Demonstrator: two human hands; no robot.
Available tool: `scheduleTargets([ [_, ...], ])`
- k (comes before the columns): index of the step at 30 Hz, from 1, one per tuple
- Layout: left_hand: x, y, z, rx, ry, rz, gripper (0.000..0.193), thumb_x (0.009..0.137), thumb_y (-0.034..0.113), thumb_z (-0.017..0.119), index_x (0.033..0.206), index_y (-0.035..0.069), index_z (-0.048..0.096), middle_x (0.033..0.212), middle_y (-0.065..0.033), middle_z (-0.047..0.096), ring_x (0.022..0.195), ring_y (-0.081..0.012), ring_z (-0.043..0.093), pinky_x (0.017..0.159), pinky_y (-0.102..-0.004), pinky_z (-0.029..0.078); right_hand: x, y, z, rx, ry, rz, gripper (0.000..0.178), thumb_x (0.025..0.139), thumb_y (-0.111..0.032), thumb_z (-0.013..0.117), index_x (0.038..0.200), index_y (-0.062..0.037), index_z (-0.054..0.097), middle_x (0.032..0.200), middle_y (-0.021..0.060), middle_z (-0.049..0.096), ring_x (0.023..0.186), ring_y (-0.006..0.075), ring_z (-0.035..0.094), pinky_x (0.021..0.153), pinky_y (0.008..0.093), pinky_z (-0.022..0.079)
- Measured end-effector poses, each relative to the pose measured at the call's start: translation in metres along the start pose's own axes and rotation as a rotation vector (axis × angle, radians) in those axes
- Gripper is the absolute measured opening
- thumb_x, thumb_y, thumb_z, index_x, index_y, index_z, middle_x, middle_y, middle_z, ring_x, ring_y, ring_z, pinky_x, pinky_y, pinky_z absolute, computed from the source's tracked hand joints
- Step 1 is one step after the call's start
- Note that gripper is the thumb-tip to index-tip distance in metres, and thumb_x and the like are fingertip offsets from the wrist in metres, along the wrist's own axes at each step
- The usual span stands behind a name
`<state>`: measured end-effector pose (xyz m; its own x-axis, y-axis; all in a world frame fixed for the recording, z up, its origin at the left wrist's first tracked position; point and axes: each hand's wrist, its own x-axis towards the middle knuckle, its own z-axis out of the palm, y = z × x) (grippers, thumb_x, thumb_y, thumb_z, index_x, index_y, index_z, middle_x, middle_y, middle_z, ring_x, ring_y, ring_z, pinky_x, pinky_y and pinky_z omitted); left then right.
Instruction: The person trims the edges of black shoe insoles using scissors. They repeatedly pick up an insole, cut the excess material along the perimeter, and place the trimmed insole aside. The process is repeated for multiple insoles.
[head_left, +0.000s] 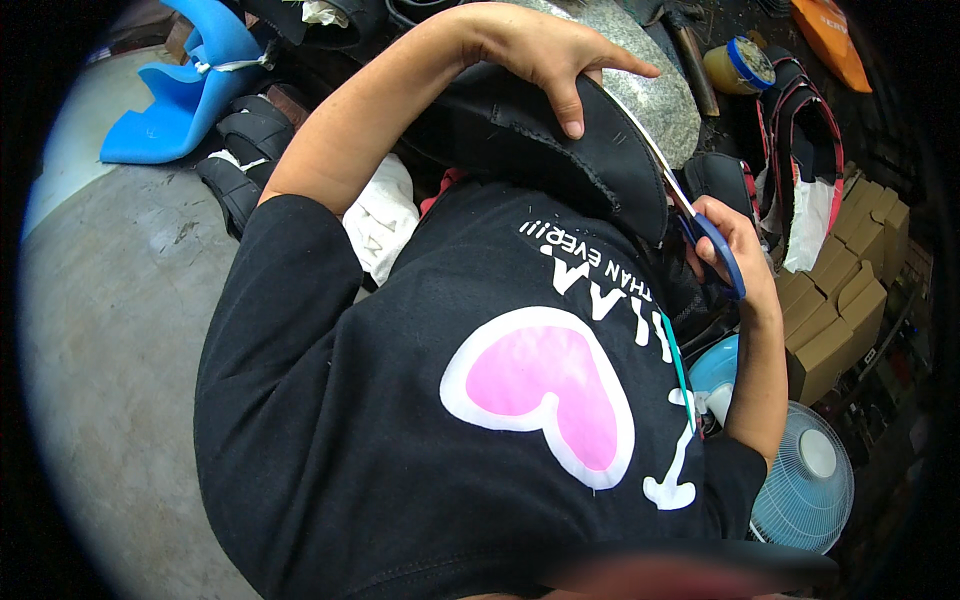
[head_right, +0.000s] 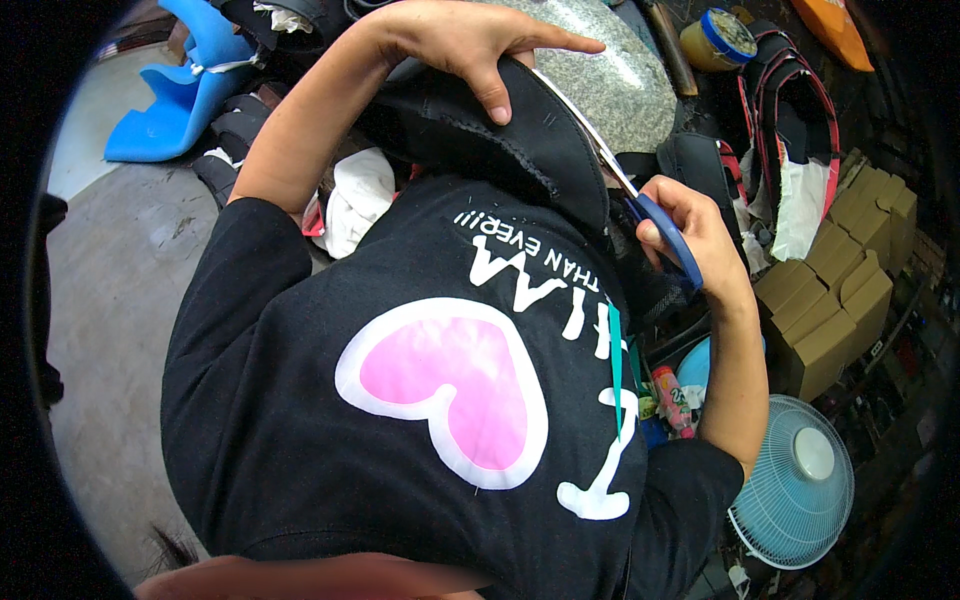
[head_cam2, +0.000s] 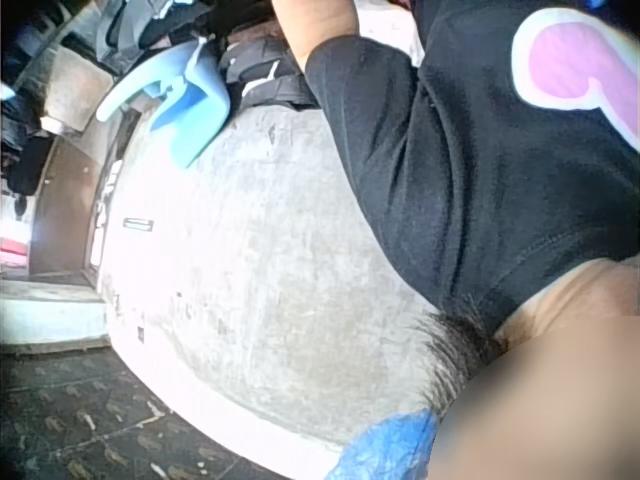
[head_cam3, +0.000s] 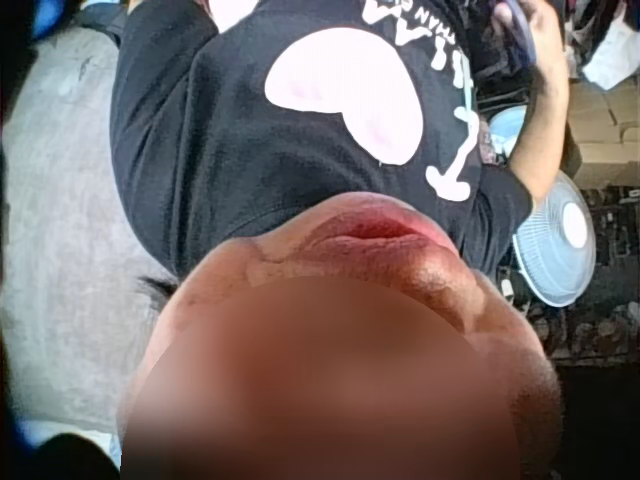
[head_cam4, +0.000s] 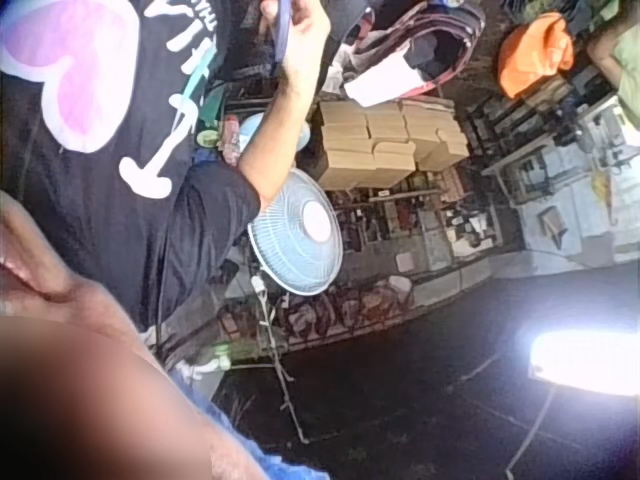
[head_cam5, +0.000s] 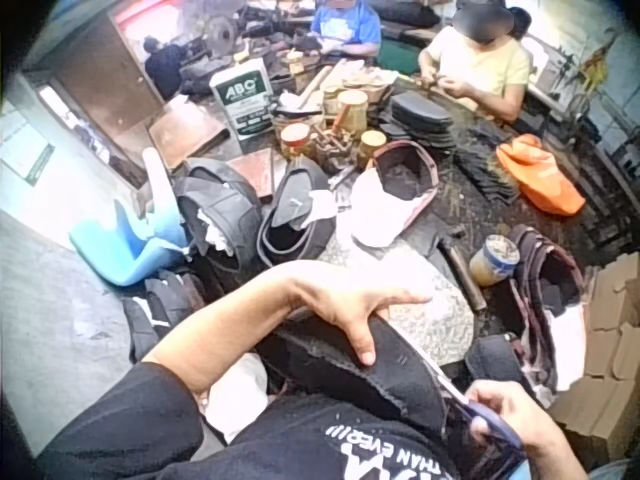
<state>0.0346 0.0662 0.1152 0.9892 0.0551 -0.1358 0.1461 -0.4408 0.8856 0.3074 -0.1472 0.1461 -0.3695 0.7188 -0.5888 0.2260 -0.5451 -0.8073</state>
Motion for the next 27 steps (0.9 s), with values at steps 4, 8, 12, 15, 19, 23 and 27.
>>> scheduleTargets([
  [4,-0.003,-0.001,0.001,-0.153,0.085,-0.028,0.114,0.063,0.027,0.087,0.151,-0.004,0.02,0.15,-0.0261,0.034,0.138,-0.0325,0.035,0.115,-0.0371,0.027,-0.002,0.008,0.005,0.144,0.079,-0.075,0.053,0.083,-0.051,0.073,0.096,-0.0033,0.055,0.063,-0.0016,0.05,0.048,0.0074,0.047,0.045,0.0208,0.035],
  [8,0.001,-0.007,-0.012,-0.874,0.243,-0.046,0.094,0.079,0.004,0.074,0.153,-0.002,0.015,0.152,-0.0207,0.034,0.13,-0.0212,0.042,0.11,-0.0327,0.035,-0.002,0.018,0.005,0.224,0.404,-0.218,0.065,0.088,-0.066,0.057,0.104,-0.0026,0.056,0.072,0.0031,0.056,0.066,0.0107,0.054,0.06,0.0239,0.041],
  [12,0.031,-0.026,-0.021,-0.864,0.89,0.126,0.076,0.084,0.007,0.071,0.148,-0.002,0.032,0.133,-0.0103,0.058,0.11,-0.0193,0.06,0.101,-0.0293,0.044,0.023,0.028,-0.003,0.281,0.614,-0.416,0.054,0.096,-0.058,0.048,0.112,-0.0074,0.056,0.11,0.015,0.068,0.081,0.0113,0.058,0.078,0.0246,0.043],
  [15,0.052,-0.052,-0.008,-1.156,0.804,0.044,0.051,0.089,0.017,0.067,0.133,-0.004,0.052,0.122,-0.0163,0.063,0.11,-0.022,0.061,0.097,-0.0319,0.048,0.052,0.034,-0.002,0.265,0.728,-0.465,0.04,0.095,-0.044,0.059,0.112,-0.0083,0.055,0.101,0.0089,0.066,0.083,0.0097,0.057,0.075,0.0236,0.042],
  [19,0.06,-0.08,0.039,-0.445,0.984,-0.468,0.062,0.092,0.018,0.063,0.143,-0.005,0.036,0.13,-0.0223,0.057,0.112,-0.0279,0.061,0.097,-0.036,0.048,0.08,0.039,0.012,0.483,0.801,-0.322,0.03,0.08,-0.016,0.076,0.102,-0.0091,0.058,0.09,-0.0012,0.056,0.079,0.0072,0.052,0.065,0.0218,0.04],
  [23,0.019,-0.061,0.059,0.347,1.136,-0.334,0.043,0.088,0.015,0.066,0.127,0.0,0.054,0.108,-0.0197,0.061,0.1,-0.0303,0.063,0.086,-0.038,0.051,0.088,0.041,0.025,0.395,0.867,-0.359,0.037,0.075,-0.012,0.079,0.104,-0.004,0.057,0.093,-0.0003,0.055,0.083,0.0105,0.052,0.074,0.0237,0.041],
  [27,-0.014,0.008,0.086,0.226,0.775,-0.185,0.032,0.083,0.027,0.073,0.099,0.001,0.063,0.084,-0.015,0.061,0.084,-0.031,0.062,0.074,-0.0402,0.05,0.091,0.036,0.032,0.361,0.876,-0.379,0.037,0.075,-0.011,0.079,0.104,-0.0043,0.057,0.092,-0.0009,0.054,0.081,0.0092,0.052,0.072,0.0227,0.041],
])
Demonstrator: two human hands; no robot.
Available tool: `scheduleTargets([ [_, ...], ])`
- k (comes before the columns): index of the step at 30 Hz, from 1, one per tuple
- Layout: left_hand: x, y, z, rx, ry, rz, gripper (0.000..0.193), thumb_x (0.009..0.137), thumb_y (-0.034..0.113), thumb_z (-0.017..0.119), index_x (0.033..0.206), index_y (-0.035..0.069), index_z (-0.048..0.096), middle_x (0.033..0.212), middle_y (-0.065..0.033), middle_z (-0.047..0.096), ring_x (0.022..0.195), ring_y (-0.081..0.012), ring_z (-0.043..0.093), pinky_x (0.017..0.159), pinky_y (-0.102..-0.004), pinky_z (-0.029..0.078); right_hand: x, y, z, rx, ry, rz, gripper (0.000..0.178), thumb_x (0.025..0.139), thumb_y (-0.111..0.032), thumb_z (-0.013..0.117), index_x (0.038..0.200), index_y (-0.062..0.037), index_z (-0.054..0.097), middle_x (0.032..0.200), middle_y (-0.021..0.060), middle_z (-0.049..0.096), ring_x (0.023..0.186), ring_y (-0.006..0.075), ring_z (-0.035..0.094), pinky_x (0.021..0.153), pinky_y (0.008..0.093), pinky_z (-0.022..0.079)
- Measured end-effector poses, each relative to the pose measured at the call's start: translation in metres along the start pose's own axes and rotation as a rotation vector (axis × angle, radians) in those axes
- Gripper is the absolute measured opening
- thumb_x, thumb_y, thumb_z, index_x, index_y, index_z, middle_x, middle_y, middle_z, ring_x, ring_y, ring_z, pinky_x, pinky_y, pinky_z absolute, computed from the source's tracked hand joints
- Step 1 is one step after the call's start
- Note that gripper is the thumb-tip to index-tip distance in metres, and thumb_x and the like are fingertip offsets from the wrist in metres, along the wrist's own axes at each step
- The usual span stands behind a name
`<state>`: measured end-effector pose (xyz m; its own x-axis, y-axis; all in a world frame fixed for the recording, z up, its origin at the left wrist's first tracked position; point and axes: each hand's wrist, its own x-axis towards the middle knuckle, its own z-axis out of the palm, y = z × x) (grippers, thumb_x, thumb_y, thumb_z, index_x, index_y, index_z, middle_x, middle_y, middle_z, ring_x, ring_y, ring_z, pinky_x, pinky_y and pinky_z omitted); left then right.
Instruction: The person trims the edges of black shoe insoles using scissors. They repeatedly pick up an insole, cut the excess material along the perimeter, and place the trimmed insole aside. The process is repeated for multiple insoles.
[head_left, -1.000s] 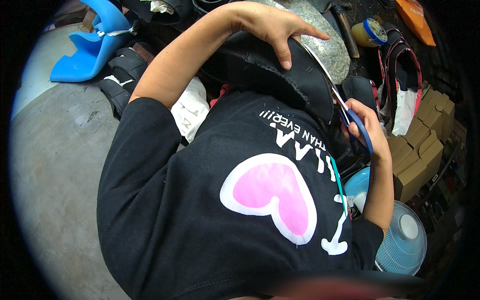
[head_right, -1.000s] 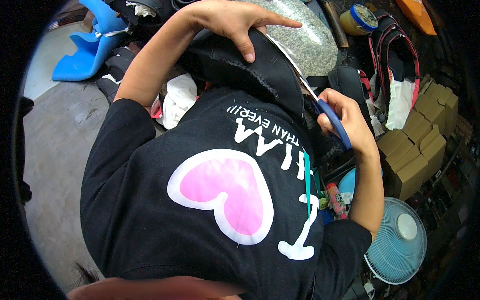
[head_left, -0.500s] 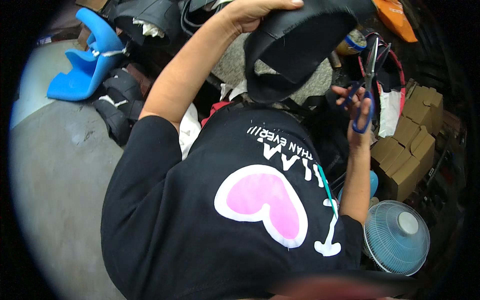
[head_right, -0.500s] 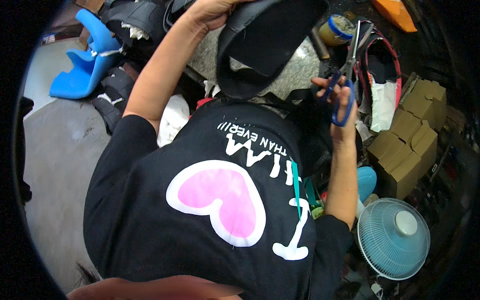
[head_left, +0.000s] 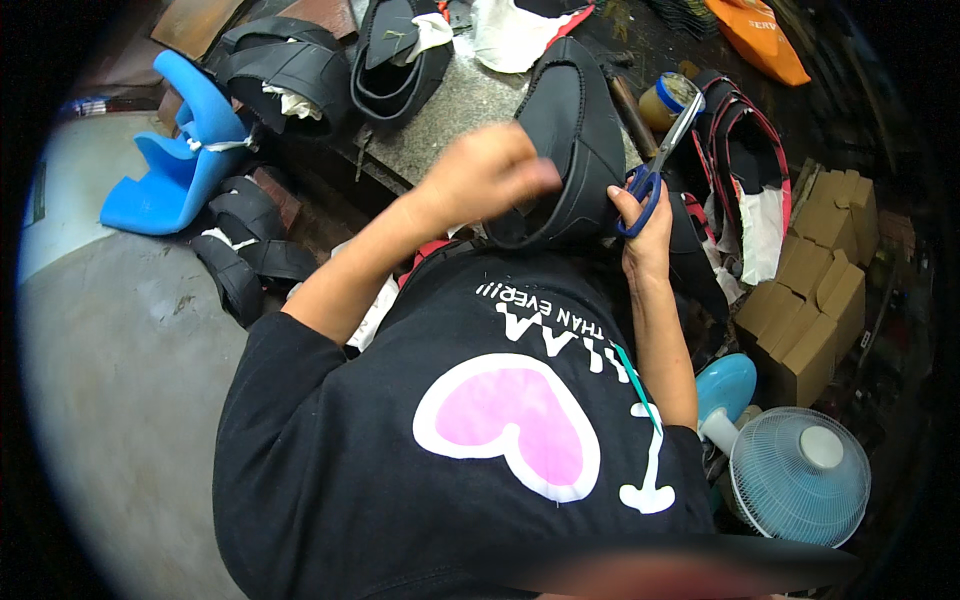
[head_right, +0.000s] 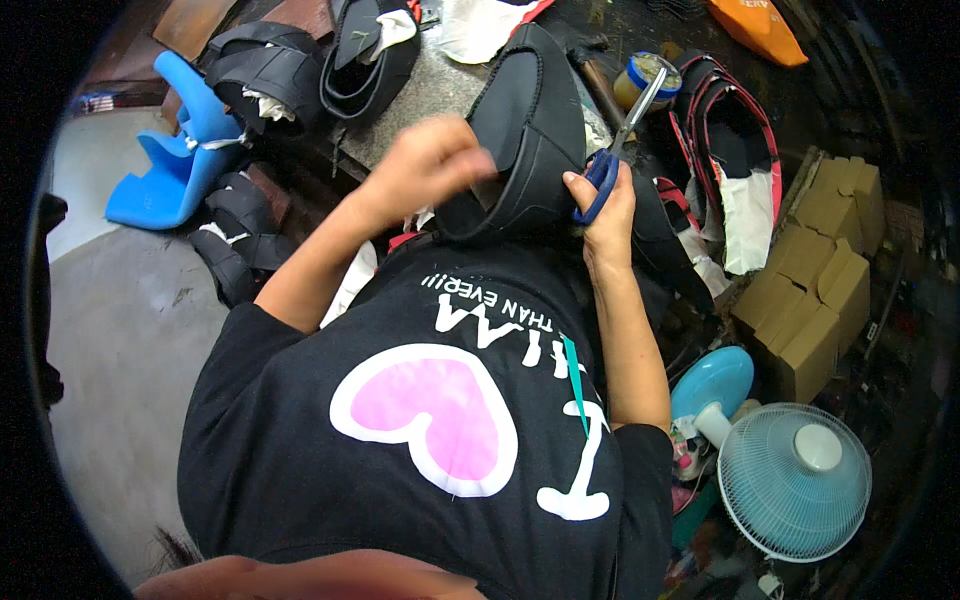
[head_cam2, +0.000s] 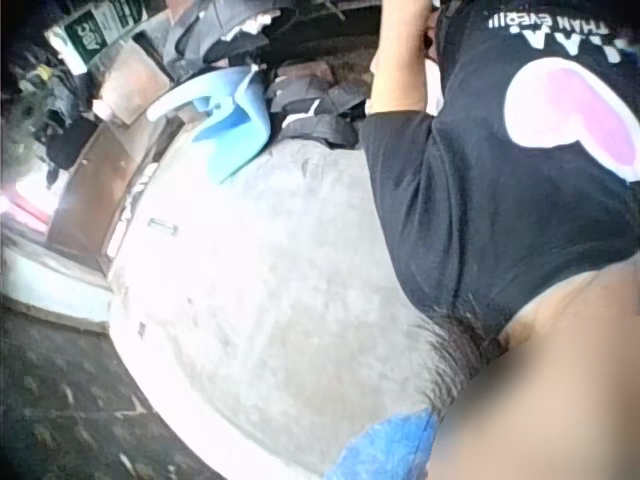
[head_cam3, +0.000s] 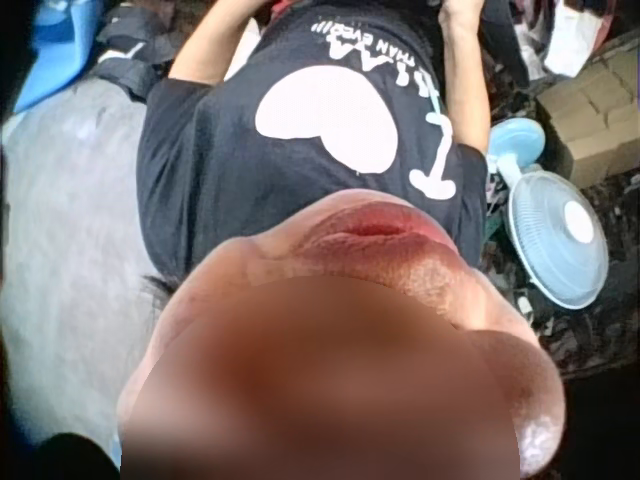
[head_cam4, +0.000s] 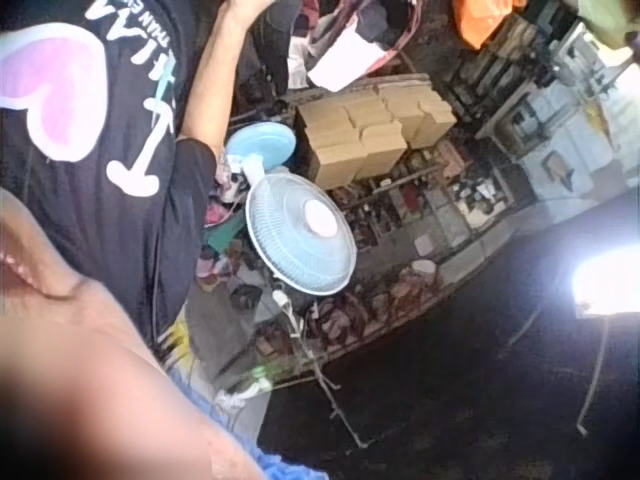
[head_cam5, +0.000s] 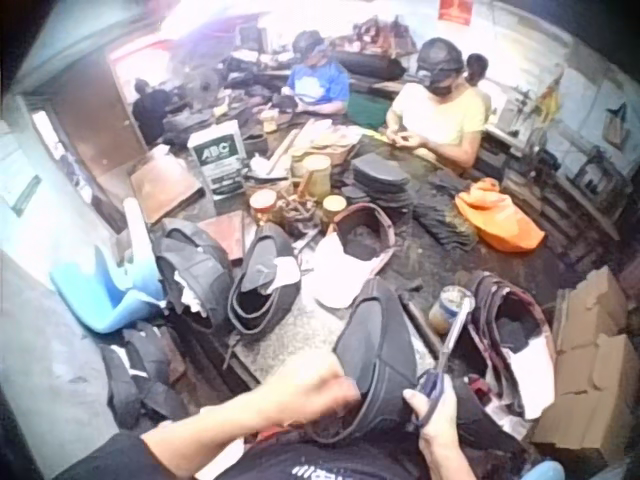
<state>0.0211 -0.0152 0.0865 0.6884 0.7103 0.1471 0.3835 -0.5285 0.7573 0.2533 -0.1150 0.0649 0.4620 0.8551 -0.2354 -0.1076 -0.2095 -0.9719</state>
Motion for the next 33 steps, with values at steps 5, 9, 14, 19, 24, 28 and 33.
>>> scheduleTargets([
  [5,-0.02,0.047,0.004,0.059,-0.306,-0.213,0.044,0.086,0.033,0.069,0.105,-0.005,0.058,0.09,-0.0221,0.065,0.09,-0.0403,0.062,0.077,-0.0449,0.049,-0.001,-0.008,0.011,-0.093,-0.056,0.06,0.034,0.08,-0.009,0.078,0.106,-0.0034,0.056,0.094,-0.0006,0.055,0.083,0.0091,0.053,0.078,0.024,0.045],
  [9,-0.038,0.051,-0.033,-0.613,-0.131,-0.212,0.043,0.09,0.026,0.069,0.12,-0.003,0.058,0.104,-0.0129,0.069,0.092,-0.0177,0.064,0.084,-0.033,0.051,0.008,-0.008,0.014,0.06,-0.112,0.078,0.015,0.091,-0.018,0.067,0.097,-0.0074,0.058,0.078,-0.0013,0.056,0.07,0.0099,0.053,0.064,0.0247,0.04],
  [14,-0.091,0.076,-0.137,-0.944,0.006,-0.493,0.053,0.083,0.018,0.074,0.126,-0.007,0.056,0.111,-0.012,0.067,0.1,-0.0159,0.063,0.09,-0.0292,0.051,0.03,0.004,0.016,0.106,-0.221,0.071,0.023,0.094,-0.024,0.065,0.099,-0.0044,0.054,0.076,0.0072,0.064,0.066,0.0145,0.059,0.063,0.0272,0.046],
  [19,-0.178,0.132,-0.207,-0.081,0.327,-0.475,0.049,0.084,0.017,0.071,0.124,-0.008,0.057,0.107,-0.0135,0.068,0.095,-0.0199,0.066,0.088,-0.0303,0.052,0.041,0.009,0.02,0.136,-0.278,0.176,0.028,0.09,-0.031,0.071,0.101,-0.0083,0.058,0.084,0.0059,0.065,0.072,0.0153,0.064,0.066,0.0259,0.052],
  [24,-0.239,0.042,-0.214,0.912,0.662,-1.043,0.035,0.086,0.024,0.068,0.114,0.004,0.063,0.106,-0.0202,0.069,0.095,-0.0337,0.068,0.084,-0.0418,0.052,0.05,0.012,0.032,0.073,-0.292,0.141,0.029,0.091,-0.032,0.068,0.1,-0.0075,0.055,0.077,0.008,0.066,0.065,0.0148,0.06,0.063,0.026,0.048],
  [28,-0.331,-0.08,-0.184,0.871,0.538,-1.479,0.036,0.087,0.034,0.064,0.113,0.011,0.064,0.113,-0.021,0.066,0.107,-0.0411,0.061,0.089,-0.0502,0.05,0.056,0.016,0.032,-0.008,-0.33,0.076,0.023,0.094,-0.026,0.065,0.099,-0.0066,0.054,0.076,0.0087,0.065,0.064,0.0144,0.06,0.061,0.0252,0.047],
  [33,-0.426,-0.156,-0.111,0.722,0.407,-1.915,0.035,0.082,0.031,0.07,0.115,0.019,0.066,0.133,-0.0081,0.057,0.132,-0.0317,0.042,0.104,-0.0494,0.037,0.05,0.022,0.028,-0.112,-0.33,0.077,0.019,0.095,-0.023,0.062,0.1,-0.0053,0.055,0.075,0.008,0.064,0.063,0.0128,0.058,0.06,0.0249,0.046],
])
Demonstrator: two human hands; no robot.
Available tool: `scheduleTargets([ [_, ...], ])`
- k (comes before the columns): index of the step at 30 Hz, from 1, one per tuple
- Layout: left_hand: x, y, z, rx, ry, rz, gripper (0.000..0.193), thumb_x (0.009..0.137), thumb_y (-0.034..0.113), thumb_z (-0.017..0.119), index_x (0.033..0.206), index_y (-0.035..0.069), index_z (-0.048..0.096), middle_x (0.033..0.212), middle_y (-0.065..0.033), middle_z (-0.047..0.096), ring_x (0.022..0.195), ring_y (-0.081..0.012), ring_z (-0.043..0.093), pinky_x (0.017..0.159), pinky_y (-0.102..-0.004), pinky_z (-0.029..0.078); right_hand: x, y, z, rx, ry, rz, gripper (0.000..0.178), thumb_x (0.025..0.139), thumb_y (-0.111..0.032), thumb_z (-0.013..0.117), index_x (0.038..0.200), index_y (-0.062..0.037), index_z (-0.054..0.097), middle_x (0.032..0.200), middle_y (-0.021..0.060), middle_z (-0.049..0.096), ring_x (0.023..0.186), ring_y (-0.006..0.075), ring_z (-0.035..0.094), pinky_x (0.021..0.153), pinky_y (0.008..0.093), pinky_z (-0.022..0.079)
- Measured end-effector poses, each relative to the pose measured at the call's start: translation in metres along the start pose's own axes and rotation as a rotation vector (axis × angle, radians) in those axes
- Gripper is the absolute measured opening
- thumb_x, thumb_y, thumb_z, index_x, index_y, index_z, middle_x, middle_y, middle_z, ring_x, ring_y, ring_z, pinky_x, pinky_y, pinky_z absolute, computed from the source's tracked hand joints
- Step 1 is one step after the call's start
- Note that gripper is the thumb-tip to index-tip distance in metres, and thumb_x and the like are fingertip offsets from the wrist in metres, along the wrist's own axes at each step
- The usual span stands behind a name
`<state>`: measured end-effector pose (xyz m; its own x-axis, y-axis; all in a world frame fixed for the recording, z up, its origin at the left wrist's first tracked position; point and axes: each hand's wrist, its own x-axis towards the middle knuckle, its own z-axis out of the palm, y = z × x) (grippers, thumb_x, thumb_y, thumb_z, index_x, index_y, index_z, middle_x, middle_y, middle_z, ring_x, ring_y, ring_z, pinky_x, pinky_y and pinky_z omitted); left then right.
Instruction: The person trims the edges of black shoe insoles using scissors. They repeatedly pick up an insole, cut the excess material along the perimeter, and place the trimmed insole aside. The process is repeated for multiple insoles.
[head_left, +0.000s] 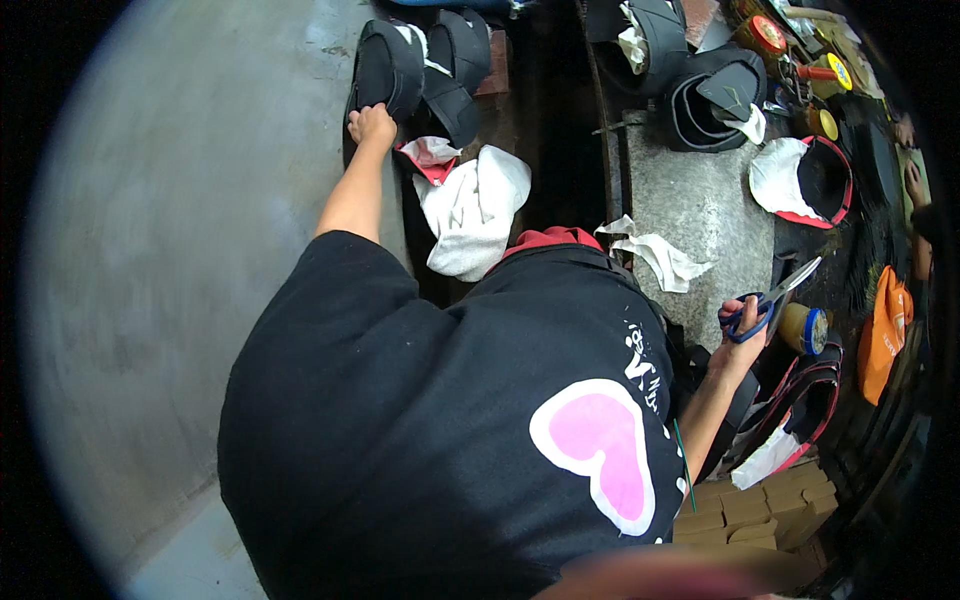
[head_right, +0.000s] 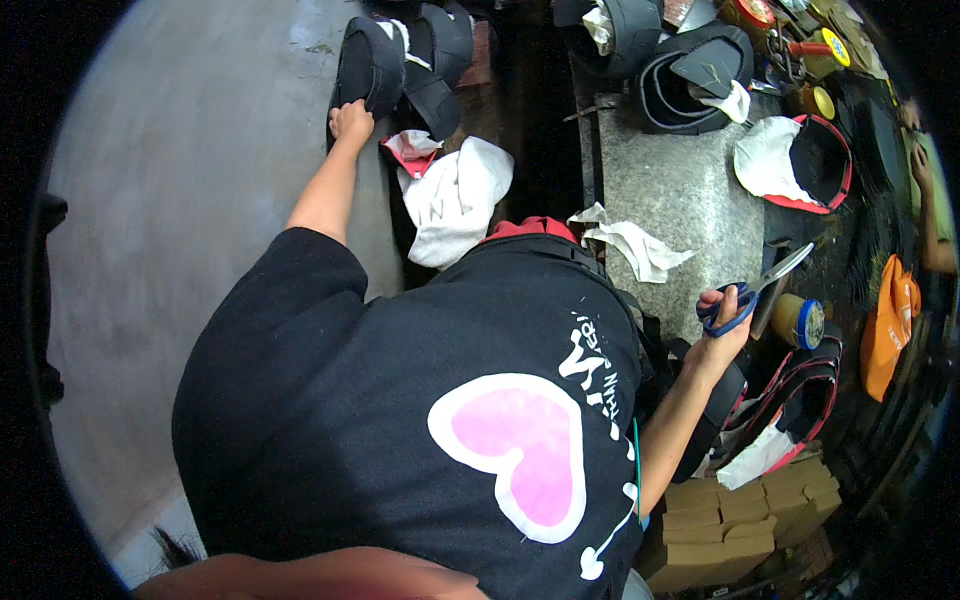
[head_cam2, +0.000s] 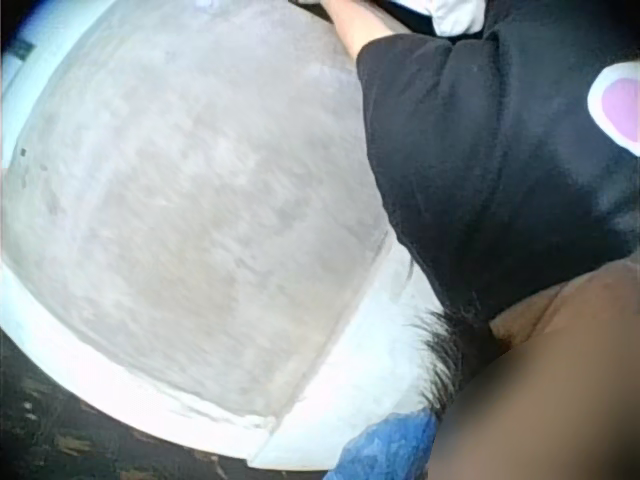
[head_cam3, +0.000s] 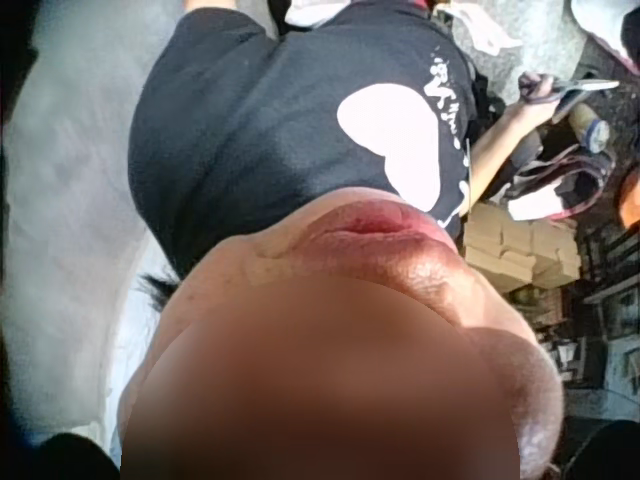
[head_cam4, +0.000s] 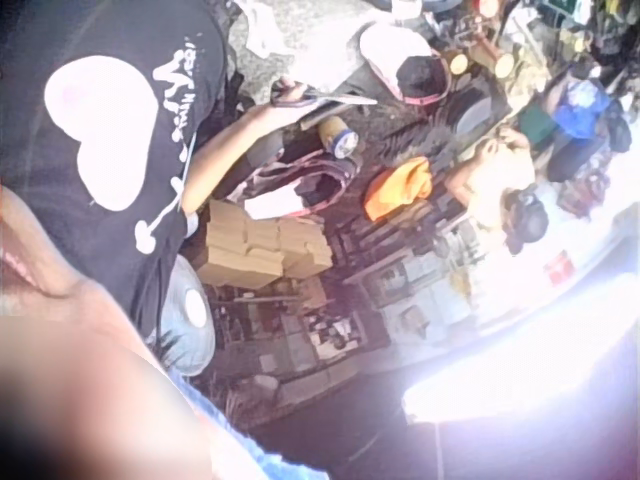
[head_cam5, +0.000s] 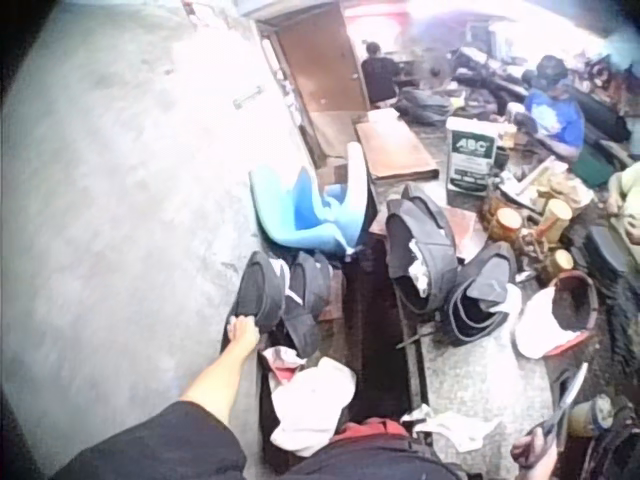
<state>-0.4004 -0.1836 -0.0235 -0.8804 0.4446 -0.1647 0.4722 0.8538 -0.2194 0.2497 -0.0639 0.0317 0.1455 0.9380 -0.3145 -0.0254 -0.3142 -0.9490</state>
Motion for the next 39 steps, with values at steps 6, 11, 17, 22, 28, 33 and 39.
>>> scheduleTargets([
  [6,0.01,0.017,0.025,-0.051,0.134,0.001,0.082,0.085,0.043,0.067,0.153,0.02,0.026,0.159,-0.0142,0.023,0.147,-0.044,0.01,0.115,-0.0621,0.013,-0.006,-0.001,0.001,-0.006,0.073,0.061,0.017,0.096,-0.022,0.062,0.098,-0.006,0.056,0.073,0.0058,0.064,0.063,0.0124,0.058,0.061,0.0257,0.046],
  [11,0.027,0.028,-0.003,-0.106,-0.114,-0.134,0.104,0.074,0.064,0.069,0.154,0.018,0.022,0.159,-0.0128,0.025,0.146,-0.0452,0.01,0.114,-0.0651,0.012,-0.001,0.006,-0.002,-0.026,0.031,0.046,0.023,0.097,-0.029,0.062,0.102,-0.0065,0.06,0.071,0.0025,0.062,0.061,0.0094,0.056,0.059,0.0224,0.044],
  [17,0.023,0.028,-0.013,-0.241,0.153,-0.148,0.104,0.066,0.071,0.072,0.146,0.014,0.039,0.152,-0.0133,0.037,0.144,-0.0379,0.024,0.115,-0.062,0.017,0.028,0.031,-0.015,-0.14,-0.015,0.086,0.027,0.093,-0.031,0.067,0.098,-0.0057,0.059,0.068,0.0015,0.06,0.058,0.0093,0.056,0.055,0.0224,0.042],
  [22,0.017,0.047,-0.015,-0.297,0.414,-0.166,0.105,0.069,0.068,0.072,0.149,0.012,0.033,0.156,-0.0225,0.022,0.145,-0.0461,0.015,0.113,-0.0642,0.017,0.044,0.046,-0.024,-0.441,0.038,0.029,0.02,0.093,-0.02,0.063,0.099,-0.0012,0.06,0.075,0.0053,0.066,0.064,0.0088,0.06,0.056,0.0248,0.044],
  [28,-0.058,0.169,-0.081,-0.499,1.0,0.703,0.083,0.075,0.043,0.075,0.143,0.012,0.039,0.151,-0.0215,0.028,0.142,-0.0456,0.021,0.112,-0.063,0.019,0.034,0.031,-0.022,-0.983,0.201,-0.1,0.032,0.087,-0.027,0.069,0.106,-0.0015,0.062,0.075,0.0122,0.067,0.07,0.0262,0.065,0.068,0.0381,0.049],
  [33,-0.21,0.292,-0.117,-0.75,0.736,1.651,0.062,0.076,0.025,0.072,0.134,0.02,0.052,0.144,-0.0094,0.041,0.141,-0.034,0.03,0.117,-0.0499,0.02,0.031,0.009,-0.021,-0.975,0.302,-0.063,0.048,0.086,-0.031,0.069,0.122,-0.0038,0.052,0.088,0.02,0.069,0.085,0.0395,0.067,0.075,0.0476,0.049],
  [39,-0.334,0.374,-0.108,-0.833,0.377,2.129,0.055,0.075,0.018,0.073,0.127,0.016,0.057,0.147,-0.0109,0.041,0.136,-0.0335,0.038,0.112,-0.048,0.032,0.026,-0.003,-0.008,-0.846,0.262,-0.092,0.076,0.085,-0.018,0.069,0.148,-0.0097,0.028,0.117,0.0274,0.062,0.105,0.0431,0.062,0.089,0.0469,0.049],
])
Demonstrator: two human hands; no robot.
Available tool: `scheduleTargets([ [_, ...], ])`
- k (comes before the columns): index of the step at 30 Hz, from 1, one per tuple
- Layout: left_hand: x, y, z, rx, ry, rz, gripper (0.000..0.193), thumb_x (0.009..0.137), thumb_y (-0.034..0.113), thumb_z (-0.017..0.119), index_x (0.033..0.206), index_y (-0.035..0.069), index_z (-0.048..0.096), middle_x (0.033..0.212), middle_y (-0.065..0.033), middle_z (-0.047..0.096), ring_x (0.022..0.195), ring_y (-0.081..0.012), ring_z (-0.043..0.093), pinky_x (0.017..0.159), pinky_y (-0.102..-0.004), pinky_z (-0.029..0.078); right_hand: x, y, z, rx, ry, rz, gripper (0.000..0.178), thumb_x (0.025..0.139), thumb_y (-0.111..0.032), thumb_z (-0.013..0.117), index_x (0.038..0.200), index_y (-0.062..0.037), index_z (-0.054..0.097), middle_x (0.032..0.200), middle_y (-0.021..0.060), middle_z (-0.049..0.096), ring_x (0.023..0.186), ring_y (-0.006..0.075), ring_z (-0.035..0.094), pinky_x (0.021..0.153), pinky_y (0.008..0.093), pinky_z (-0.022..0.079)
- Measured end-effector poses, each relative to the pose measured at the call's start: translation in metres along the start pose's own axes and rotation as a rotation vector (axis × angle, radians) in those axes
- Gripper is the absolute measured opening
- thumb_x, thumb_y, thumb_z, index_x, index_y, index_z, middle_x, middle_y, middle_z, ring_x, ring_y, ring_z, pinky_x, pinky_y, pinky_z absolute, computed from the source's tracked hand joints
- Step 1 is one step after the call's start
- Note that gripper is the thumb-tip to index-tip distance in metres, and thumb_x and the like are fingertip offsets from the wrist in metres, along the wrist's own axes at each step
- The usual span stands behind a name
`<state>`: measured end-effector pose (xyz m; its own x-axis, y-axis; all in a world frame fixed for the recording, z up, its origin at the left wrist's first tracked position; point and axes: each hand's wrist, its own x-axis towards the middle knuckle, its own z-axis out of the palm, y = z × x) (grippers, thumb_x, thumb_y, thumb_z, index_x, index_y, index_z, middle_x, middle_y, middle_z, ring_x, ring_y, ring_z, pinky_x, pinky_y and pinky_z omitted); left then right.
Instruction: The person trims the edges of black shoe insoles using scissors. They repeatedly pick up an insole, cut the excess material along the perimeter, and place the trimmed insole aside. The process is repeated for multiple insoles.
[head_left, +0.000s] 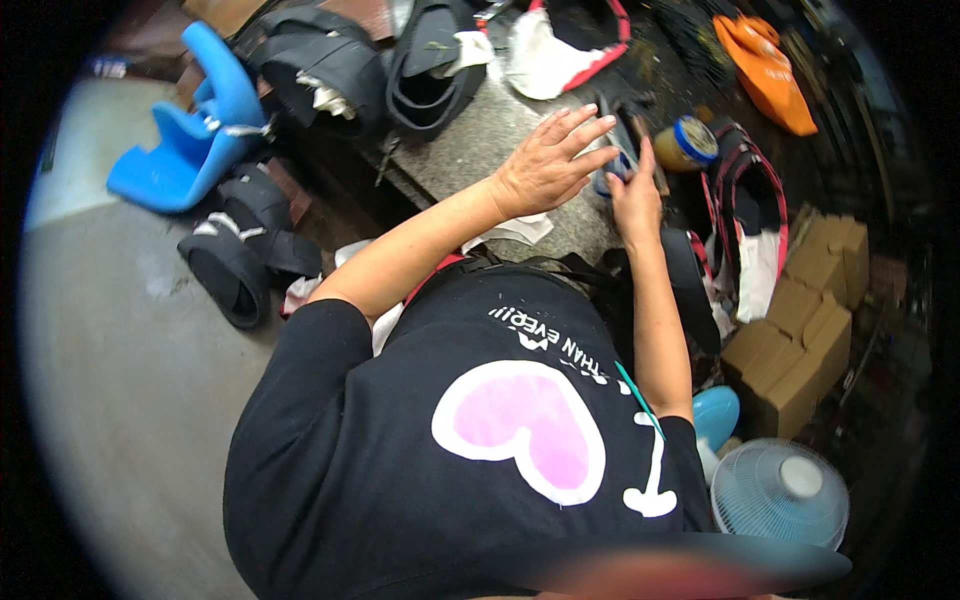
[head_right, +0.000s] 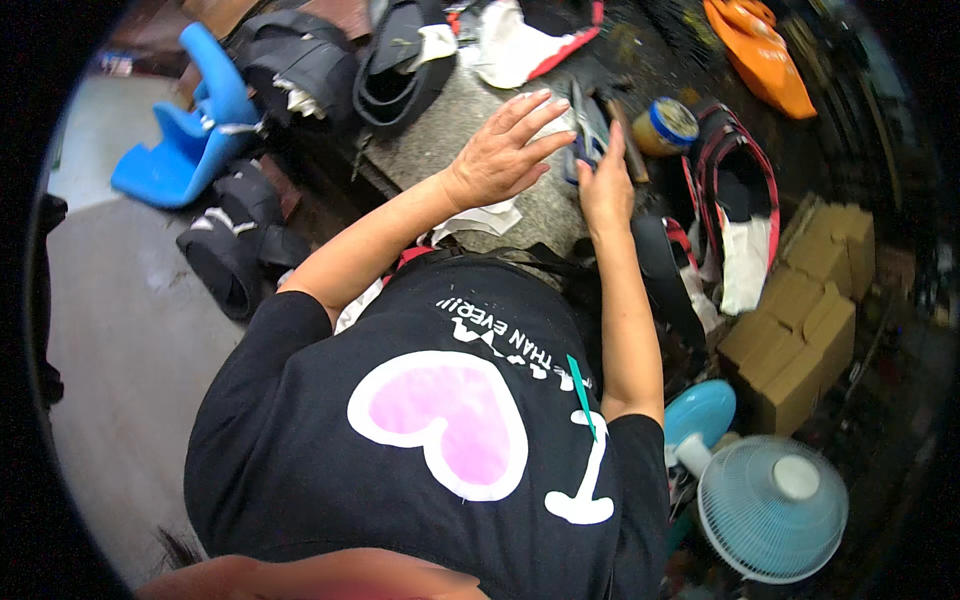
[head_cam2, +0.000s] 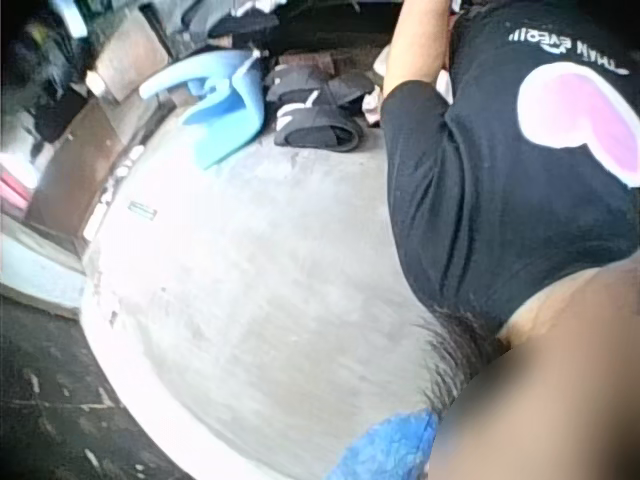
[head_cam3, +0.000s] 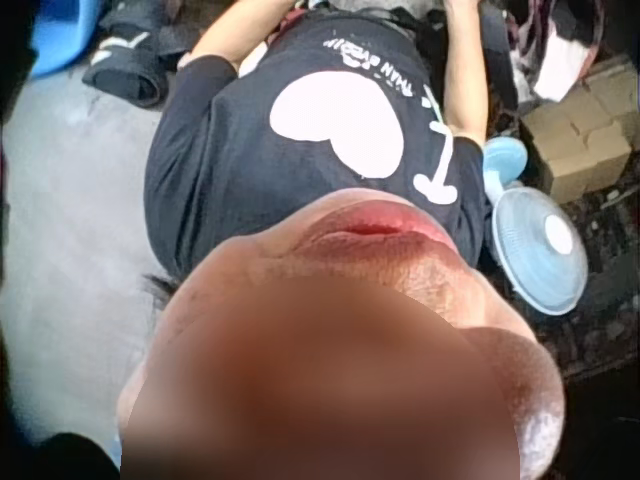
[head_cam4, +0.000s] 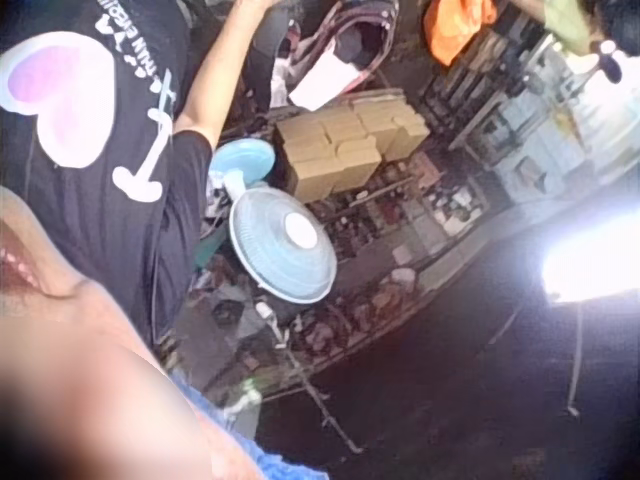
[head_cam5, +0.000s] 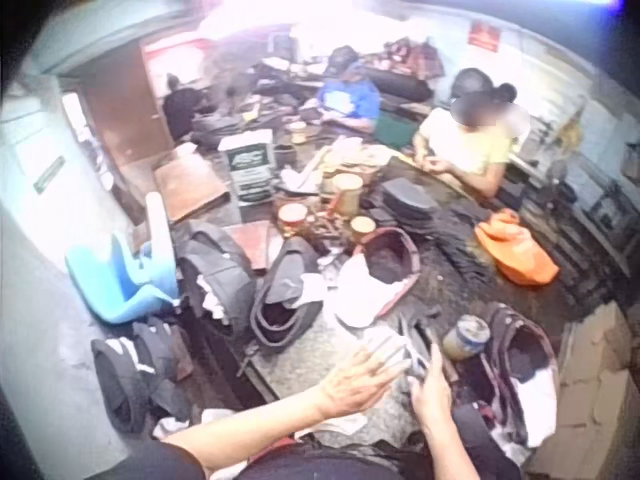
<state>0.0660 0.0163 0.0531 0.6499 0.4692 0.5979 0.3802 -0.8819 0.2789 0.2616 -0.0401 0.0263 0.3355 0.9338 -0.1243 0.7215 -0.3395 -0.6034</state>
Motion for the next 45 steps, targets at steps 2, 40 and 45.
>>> scheduleTargets([
  [2,0.008,0.01,0.022,-0.099,-0.039,0.006,0.054,0.073,0.016,0.074,0.125,0.015,0.058,0.146,-0.0121,0.041,0.135,-0.0349,0.039,0.111,-0.0483,0.033,-0.008,-0.007,-0.008,0.132,0.099,-0.218,0.084,0.083,-0.011,0.07,0.152,-0.0084,0.023,0.132,0.0264,0.053,0.118,0.0409,0.055,0.097,0.044,0.046],
  [40,-0.028,-0.011,-0.007,-1.179,-0.102,-0.915,0.041,0.094,0.021,0.062,0.133,0.011,0.054,0.133,-0.0096,0.056,0.12,-0.0237,0.055,0.099,-0.0356,0.045,-0.067,0.01,-0.2,0.66,0.699,-0.1,0.025,0.093,-0.004,0.062,0.116,0.0071,0.064,0.107,0.0123,0.069,0.09,0.0128,0.064,0.083,0.0241,0.051],
  [45,-0.085,0.0,-0.014,-0.268,-0.423,-0.105,0.048,0.079,0.011,0.069,0.125,0.012,0.06,0.134,-0.0134,0.054,0.124,-0.034,0.049,0.101,-0.0414,0.044,-0.058,-0.008,-0.129,0.808,0.479,-0.19,0.025,0.093,-0.003,0.062,0.116,0.0048,0.065,0.107,0.0083,0.069,0.093,0.0104,0.063,0.085,0.0225,0.049],
])
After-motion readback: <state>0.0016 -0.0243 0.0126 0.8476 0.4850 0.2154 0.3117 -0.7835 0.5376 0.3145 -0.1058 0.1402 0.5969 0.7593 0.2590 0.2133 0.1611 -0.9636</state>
